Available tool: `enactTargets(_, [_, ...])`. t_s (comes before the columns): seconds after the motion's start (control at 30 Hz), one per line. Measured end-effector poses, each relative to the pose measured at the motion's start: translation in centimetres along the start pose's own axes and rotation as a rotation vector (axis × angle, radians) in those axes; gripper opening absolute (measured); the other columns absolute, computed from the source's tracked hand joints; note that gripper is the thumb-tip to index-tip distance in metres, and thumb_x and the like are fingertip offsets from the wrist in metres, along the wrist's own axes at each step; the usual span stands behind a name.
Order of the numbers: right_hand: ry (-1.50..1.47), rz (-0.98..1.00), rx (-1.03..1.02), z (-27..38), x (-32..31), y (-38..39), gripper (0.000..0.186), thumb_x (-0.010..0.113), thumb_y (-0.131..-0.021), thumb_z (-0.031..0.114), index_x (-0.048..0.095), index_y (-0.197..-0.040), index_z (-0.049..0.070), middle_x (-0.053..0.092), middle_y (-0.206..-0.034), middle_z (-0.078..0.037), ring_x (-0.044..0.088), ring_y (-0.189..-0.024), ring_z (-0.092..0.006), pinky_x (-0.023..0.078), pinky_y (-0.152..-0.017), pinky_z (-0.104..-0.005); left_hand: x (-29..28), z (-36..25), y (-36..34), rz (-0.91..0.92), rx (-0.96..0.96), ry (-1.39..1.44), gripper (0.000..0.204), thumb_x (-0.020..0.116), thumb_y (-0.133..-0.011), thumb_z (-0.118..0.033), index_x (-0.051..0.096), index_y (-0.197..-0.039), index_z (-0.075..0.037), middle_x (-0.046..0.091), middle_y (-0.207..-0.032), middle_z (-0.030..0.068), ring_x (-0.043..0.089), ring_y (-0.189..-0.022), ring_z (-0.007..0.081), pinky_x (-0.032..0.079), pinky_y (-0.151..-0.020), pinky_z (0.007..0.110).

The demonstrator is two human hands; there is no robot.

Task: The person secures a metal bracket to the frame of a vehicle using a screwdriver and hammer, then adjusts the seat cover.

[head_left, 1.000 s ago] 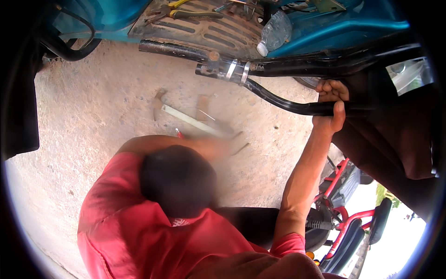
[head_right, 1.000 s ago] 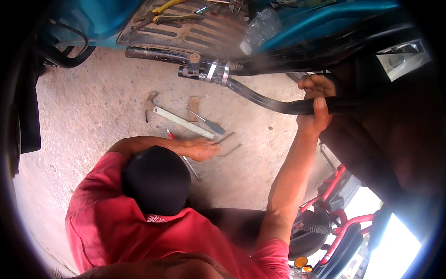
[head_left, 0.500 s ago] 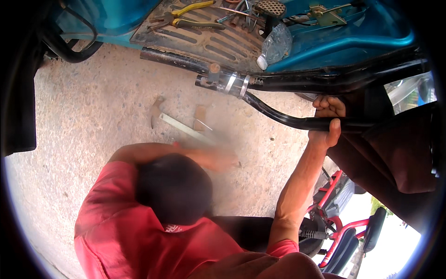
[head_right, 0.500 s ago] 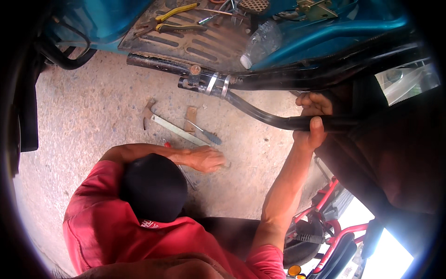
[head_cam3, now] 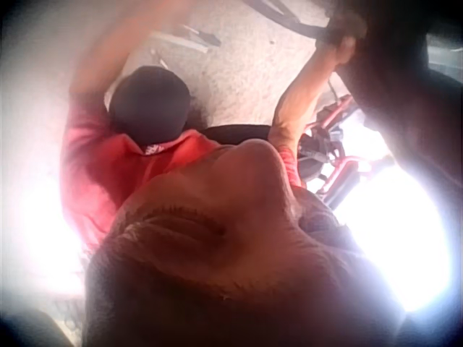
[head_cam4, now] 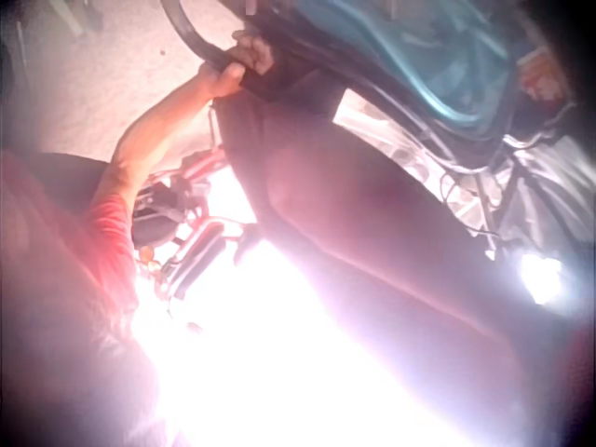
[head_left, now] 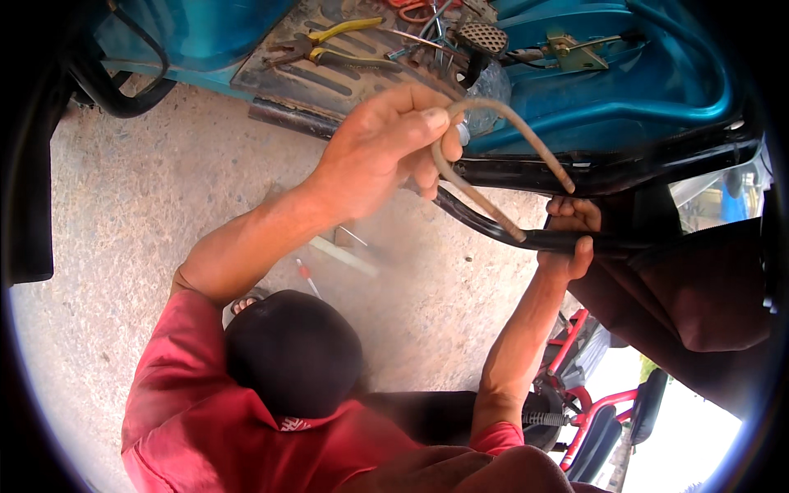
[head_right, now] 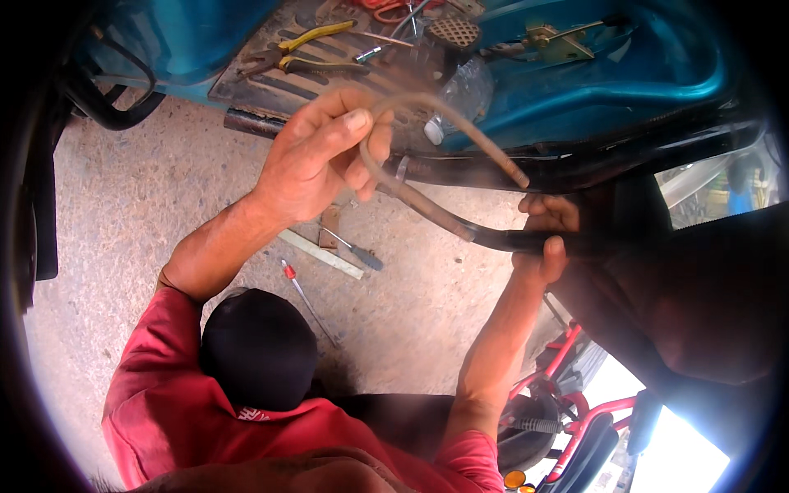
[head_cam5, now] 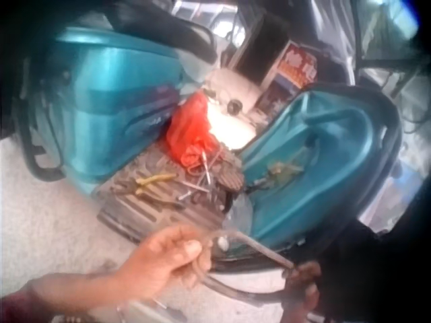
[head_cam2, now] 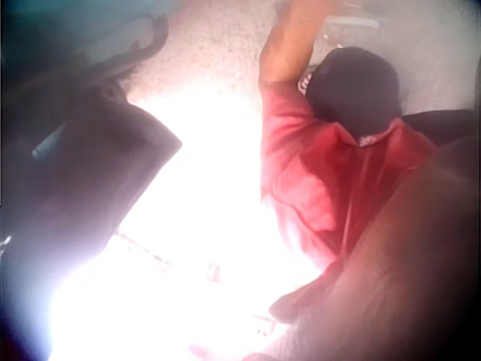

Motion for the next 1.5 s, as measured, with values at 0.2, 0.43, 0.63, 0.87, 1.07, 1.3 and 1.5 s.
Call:
enactTargets(0.2, [0.006, 0.003, 0.0, -0.1, 0.2, -0.2, 0.064, 0.063, -0.088, 0.052, 0.059, -0.126, 0.0, 0.054, -0.107, -0.011, 0.049, -0.1, -0.0223, 0.039, -0.091, -0.0385, 0.7, 0.0, -3.0, -0.04, 0.078, -0.036, 0.022, 0.054, -0.105, -0.022, 0.06, -0.112, -0.003, 0.067, -0.09, 0.0068, 0.06, -0.066, 0.0076, 0.057, -0.057, 0.027])
enactTargets(0.43, [-0.001, -0.026, 0.022, -0.2, 0.1, 0.0, 0.065, 0.064, -0.087, 0.053, 0.059, -0.126, 0.001, 0.055, -0.107, -0.01, 0.049, -0.1, -0.0222, 0.039, -0.092, -0.0376, 1.3, 1.2, -4.0, -0.042, 0.023, 0.01, 0.021, 0.056, -0.104, -0.021, 0.059, -0.108, -0.001, 0.067, -0.09, 0.0092, 0.06, -0.064, 0.0094, 0.057, -0.056, 0.028])
enactTargets(0.63, [-0.019, -0.091, 0.003, -0.1, 0.0, -0.2, 0.066, 0.065, -0.083, 0.048, 0.057, -0.125, -0.003, 0.061, -0.102, -0.013, 0.056, -0.097, -0.0247, 0.043, -0.091, -0.0386, 1.8, 1.3, -4.8, -0.019, -0.016, 0.027, 0.024, 0.054, -0.104, -0.023, 0.06, -0.115, -0.003, 0.067, -0.089, 0.0087, 0.06, -0.065, 0.0109, 0.056, -0.055, 0.028])
enactTargets(0.87, [-0.02, -0.08, 0.027, -0.6, -0.8, 0.3, 0.068, 0.067, -0.085, 0.052, 0.057, -0.129, 0.001, 0.062, -0.114, -0.012, 0.056, -0.107, -0.023, 0.042, -0.096, -0.037, 4.6, 1.8, -4.5, 0.045, -0.1, -0.391, 0.038, 0.041, -0.106, -0.023, 0.054, -0.132, 0.002, 0.062, -0.071, 0.0059, 0.054, -0.052, 0.0112, 0.045, -0.045, 0.025])
enactTargets(1.07, [-0.067, -0.13, 0.014, -0.6, -1.6, 0.5, 0.073, 0.07, -0.081, 0.049, 0.054, -0.131, -0.002, 0.062, -0.118, -0.016, 0.057, -0.108, -0.0241, 0.044, -0.094, -0.0384, 4.9, 1.4, -5.5, 0.065, -0.086, -0.499, 0.033, 0.044, -0.106, -0.021, 0.058, -0.128, 0.0, 0.06, -0.067, 0.0045, 0.056, -0.054, 0.0105, 0.043, -0.047, 0.027])
enactTargets(1.3, [0.018, -0.135, 0.008, 0.1, 0.1, -0.5, 0.083, 0.063, -0.087, 0.048, 0.038, -0.147, -0.004, 0.044, -0.147, -0.024, 0.044, -0.136, -0.0359, 0.034, -0.114, -0.0484, 6.5, 0.4, -4.9, 0.104, 0.252, -0.69, 0.027, 0.049, -0.106, -0.017, 0.058, -0.125, 0.001, 0.059, -0.07, 0.0045, 0.059, -0.058, 0.0102, 0.048, -0.055, 0.03])
enactTargets(1.5, [0.014, -0.128, -0.003, 0.3, 0.6, -1.0, 0.092, 0.065, -0.086, 0.048, 0.029, -0.15, -0.008, 0.037, -0.152, -0.027, 0.035, -0.143, -0.0394, 0.022, -0.121, -0.0541, 5.0, 2.3, -5.3, 0.131, 0.165, -0.519, 0.026, 0.049, -0.106, -0.016, 0.058, -0.124, 0.0, 0.057, -0.068, 0.0025, 0.057, -0.058, 0.0078, 0.046, -0.055, 0.027])
Point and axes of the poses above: each hand's wrist, its own y-axis away from the middle knuckle, its own x-axis out of the palm, z = x × y, the point moved 10 cm from there along -y, towards the middle knuckle
